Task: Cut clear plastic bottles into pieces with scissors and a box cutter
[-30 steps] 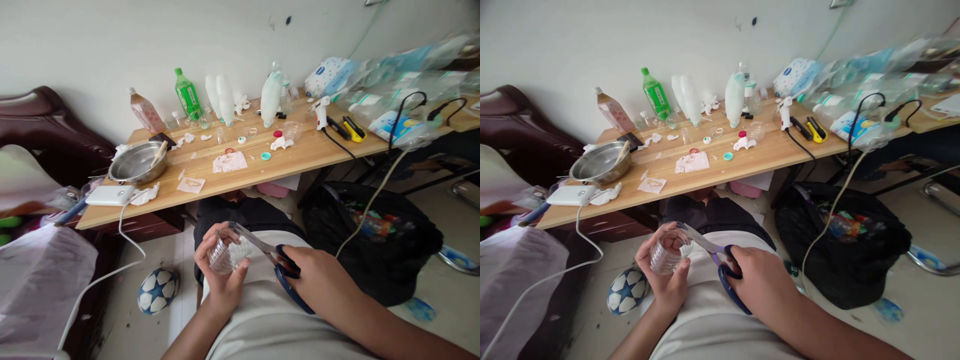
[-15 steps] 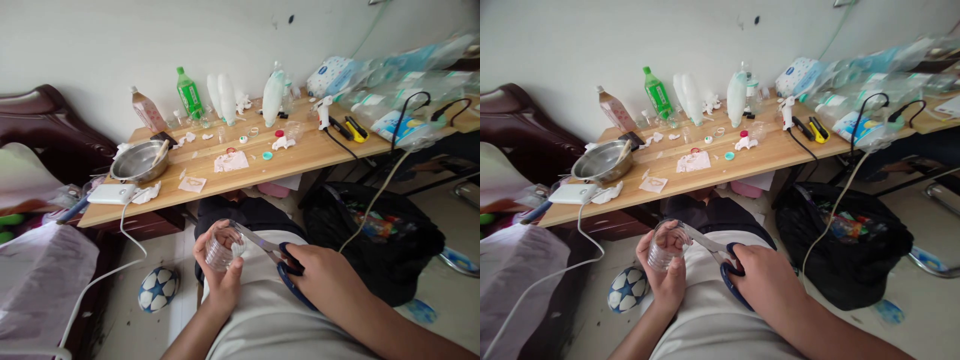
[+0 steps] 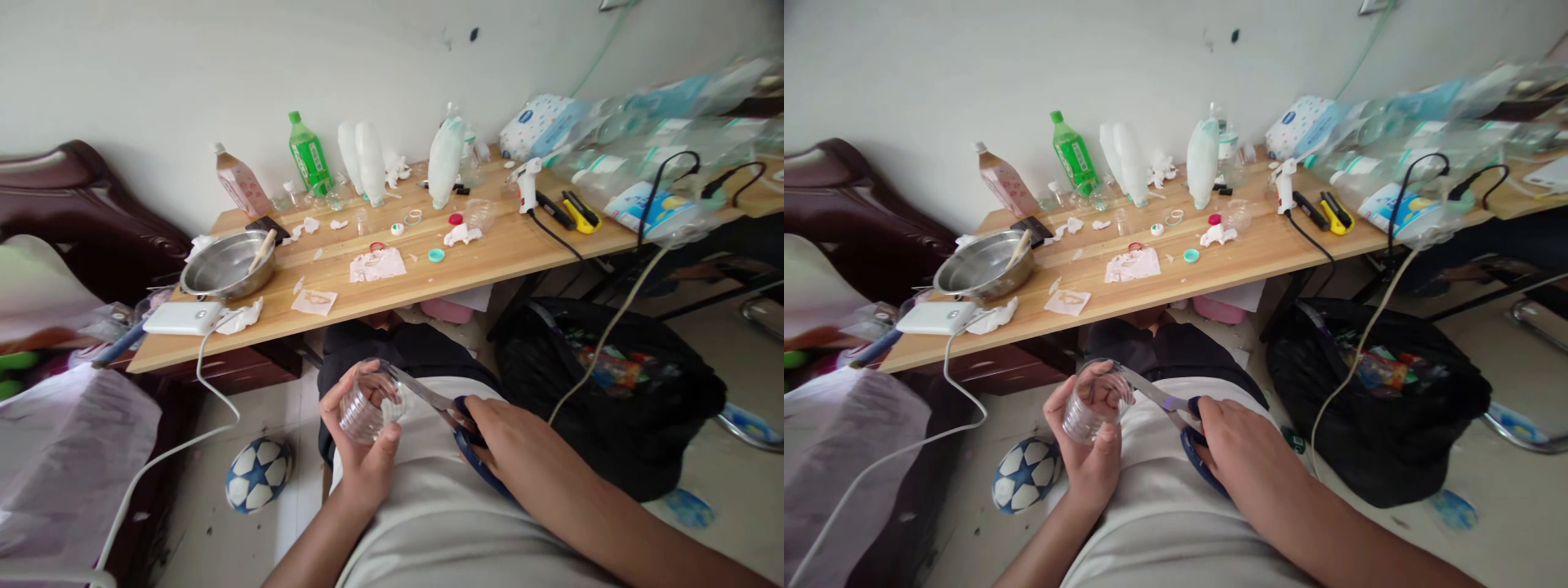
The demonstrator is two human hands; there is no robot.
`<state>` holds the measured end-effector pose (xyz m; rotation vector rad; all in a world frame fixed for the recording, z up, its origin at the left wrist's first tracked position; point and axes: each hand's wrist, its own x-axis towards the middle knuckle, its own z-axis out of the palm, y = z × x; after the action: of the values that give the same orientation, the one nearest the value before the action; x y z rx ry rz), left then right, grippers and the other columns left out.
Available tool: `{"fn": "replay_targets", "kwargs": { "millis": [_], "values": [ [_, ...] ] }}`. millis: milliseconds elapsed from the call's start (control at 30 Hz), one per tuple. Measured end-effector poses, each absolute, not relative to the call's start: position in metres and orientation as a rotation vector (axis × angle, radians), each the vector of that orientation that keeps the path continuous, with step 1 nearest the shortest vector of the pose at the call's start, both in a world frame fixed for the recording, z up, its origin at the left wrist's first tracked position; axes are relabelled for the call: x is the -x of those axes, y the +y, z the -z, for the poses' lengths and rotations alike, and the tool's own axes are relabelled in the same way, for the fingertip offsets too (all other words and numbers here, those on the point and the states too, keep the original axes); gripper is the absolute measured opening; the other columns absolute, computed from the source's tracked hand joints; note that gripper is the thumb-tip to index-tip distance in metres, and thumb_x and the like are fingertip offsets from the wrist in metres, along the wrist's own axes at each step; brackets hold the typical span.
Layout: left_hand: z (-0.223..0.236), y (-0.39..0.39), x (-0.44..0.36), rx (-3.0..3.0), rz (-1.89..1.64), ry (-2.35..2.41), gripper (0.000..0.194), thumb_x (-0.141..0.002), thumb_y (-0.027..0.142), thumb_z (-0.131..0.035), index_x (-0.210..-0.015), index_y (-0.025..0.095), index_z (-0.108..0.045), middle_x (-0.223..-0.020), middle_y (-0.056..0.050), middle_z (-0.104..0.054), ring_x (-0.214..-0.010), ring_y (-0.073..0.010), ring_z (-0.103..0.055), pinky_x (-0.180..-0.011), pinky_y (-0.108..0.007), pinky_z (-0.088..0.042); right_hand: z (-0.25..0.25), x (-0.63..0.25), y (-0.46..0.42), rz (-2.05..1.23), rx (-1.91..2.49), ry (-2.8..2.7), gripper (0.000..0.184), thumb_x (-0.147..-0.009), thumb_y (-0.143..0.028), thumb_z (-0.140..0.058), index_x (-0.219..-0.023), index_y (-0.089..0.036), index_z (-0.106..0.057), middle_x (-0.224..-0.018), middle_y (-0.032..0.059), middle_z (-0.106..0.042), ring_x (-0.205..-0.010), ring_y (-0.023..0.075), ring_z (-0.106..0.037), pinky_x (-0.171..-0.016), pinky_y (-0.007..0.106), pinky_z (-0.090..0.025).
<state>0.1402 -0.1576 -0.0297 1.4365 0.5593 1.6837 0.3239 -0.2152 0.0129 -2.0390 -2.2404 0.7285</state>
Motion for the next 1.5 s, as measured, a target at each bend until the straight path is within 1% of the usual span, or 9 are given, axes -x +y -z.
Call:
{"fn": "replay_targets", "kwargs": {
  "millis": [233, 367, 500, 600, 833, 967, 1133, 1267, 1500],
  "values": [
    [0.036, -0.161, -0.140, -1.586, -1.673, 0.464, 0.065, -0.085, 0.031, -0.076, -0.140, 0.030, -0.041, -0.139, -0.015, -0.050, -0.090, -0.0181, -0.064, -0.077, -0.040, -0.056, -0.015, -0.326, -0.219, -0.676, 1.849, -2.218, 0.018, -0.085, -0.008, -0.054, -0.099, -0.016, -0.060, -0.095, 0.0121, -0.068, -0.089, 0.0247, -0.066, -0.078, 0.032, -0.051],
    [0.038, -0.159, -0.137, -1.660, -1.660, 0.483, 0.066, -0.086, 0.032, -0.076, -0.141, 0.032, -0.039, -0.140, -0.014, -0.049, -0.090, -0.0177, -0.063, -0.077, -0.040, -0.056, -0.017, -0.324, -0.217, -0.747, 1.874, -2.211, 0.017, -0.086, -0.007, -0.052, -0.100, -0.013, -0.060, -0.097, 0.0148, -0.067, -0.090, 0.0272, -0.066, -0.079, 0.036, -0.052],
    [0.037, -0.156, -0.134, -1.822, -1.691, 0.451, 0.071, -0.082, 0.023, -0.079, -0.141, 0.033, -0.041, -0.141, -0.012, -0.048, -0.095, -0.0197, -0.064, -0.078, -0.042, -0.058, -0.018, -0.321, -0.214, -0.803, 1.940, -2.212, 0.016, -0.085, -0.007, -0.055, -0.100, -0.012, -0.060, -0.099, 0.0161, -0.067, -0.091, 0.0285, -0.066, -0.079, 0.038, -0.052],
    [0.036, -0.155, -0.133, -1.886, -1.724, 0.451, 0.074, -0.080, 0.022, -0.081, -0.142, 0.033, -0.042, -0.140, -0.012, -0.048, -0.097, -0.0203, -0.064, -0.076, -0.041, -0.059, -0.018, -0.320, -0.214, -0.809, 1.948, -2.227, 0.018, -0.085, -0.006, -0.056, -0.101, -0.012, -0.060, -0.101, 0.0163, -0.067, -0.091, 0.0276, -0.065, -0.079, 0.037, -0.052],
    [0.040, -0.158, -0.135, -1.769, -1.695, 0.481, 0.067, -0.084, 0.025, -0.077, -0.141, 0.032, -0.042, -0.140, -0.012, -0.048, -0.093, -0.0184, -0.064, -0.081, -0.042, -0.056, -0.013, -0.324, -0.212, -0.948, 1.902, -2.121, 0.015, -0.084, -0.012, -0.058, -0.098, -0.017, -0.057, -0.096, 0.0100, -0.068, -0.088, 0.0239, -0.065, -0.076, 0.031, -0.046],
    [0.045, -0.157, -0.136, -1.608, -1.660, 0.530, 0.066, -0.083, 0.032, -0.078, -0.138, 0.035, -0.043, -0.138, -0.012, -0.052, -0.089, -0.0195, -0.062, -0.075, -0.040, -0.054, -0.022, -0.324, -0.206, -1.045, 1.996, -2.039, 0.011, -0.080, -0.015, -0.061, -0.090, -0.019, -0.057, -0.093, 0.0090, -0.071, -0.085, 0.0226, -0.066, -0.070, 0.028, -0.041],
    [0.042, -0.158, -0.138, -1.527, -1.644, 0.550, 0.061, -0.085, 0.036, -0.075, -0.137, 0.031, -0.045, -0.134, -0.014, -0.055, -0.087, -0.0178, -0.063, -0.076, -0.037, -0.054, -0.033, -0.321, -0.203, -0.977, 2.126, -1.998, 0.003, -0.082, -0.017, -0.060, -0.085, -0.019, -0.060, -0.084, 0.0080, -0.072, -0.075, 0.0222, -0.066, -0.062, 0.028, -0.034],
    [0.037, -0.160, -0.139, -1.441, -1.627, 0.565, 0.055, -0.087, 0.036, -0.074, -0.135, 0.030, -0.047, -0.131, -0.012, -0.058, -0.090, -0.0175, -0.064, -0.075, -0.034, -0.054, -0.032, -0.323, -0.203, -0.890, 2.174, -2.024, 0.001, -0.082, -0.019, -0.063, -0.083, -0.020, -0.064, -0.082, 0.0060, -0.075, -0.075, 0.0224, -0.069, -0.060, 0.027, -0.031],
    [0.042, -0.157, -0.138, -1.240, -1.531, 0.491, 0.052, -0.089, 0.038, -0.071, -0.134, 0.033, -0.045, -0.127, -0.010, -0.059, -0.085, -0.0162, -0.061, -0.076, -0.035, -0.050, -0.029, -0.327, -0.203, -0.796, 2.209, -2.032, 0.007, -0.086, -0.025, -0.063, -0.080, -0.022, -0.067, -0.081, 0.0067, -0.077, -0.075, 0.0253, -0.072, -0.058, 0.028, -0.027]
  ]
}}
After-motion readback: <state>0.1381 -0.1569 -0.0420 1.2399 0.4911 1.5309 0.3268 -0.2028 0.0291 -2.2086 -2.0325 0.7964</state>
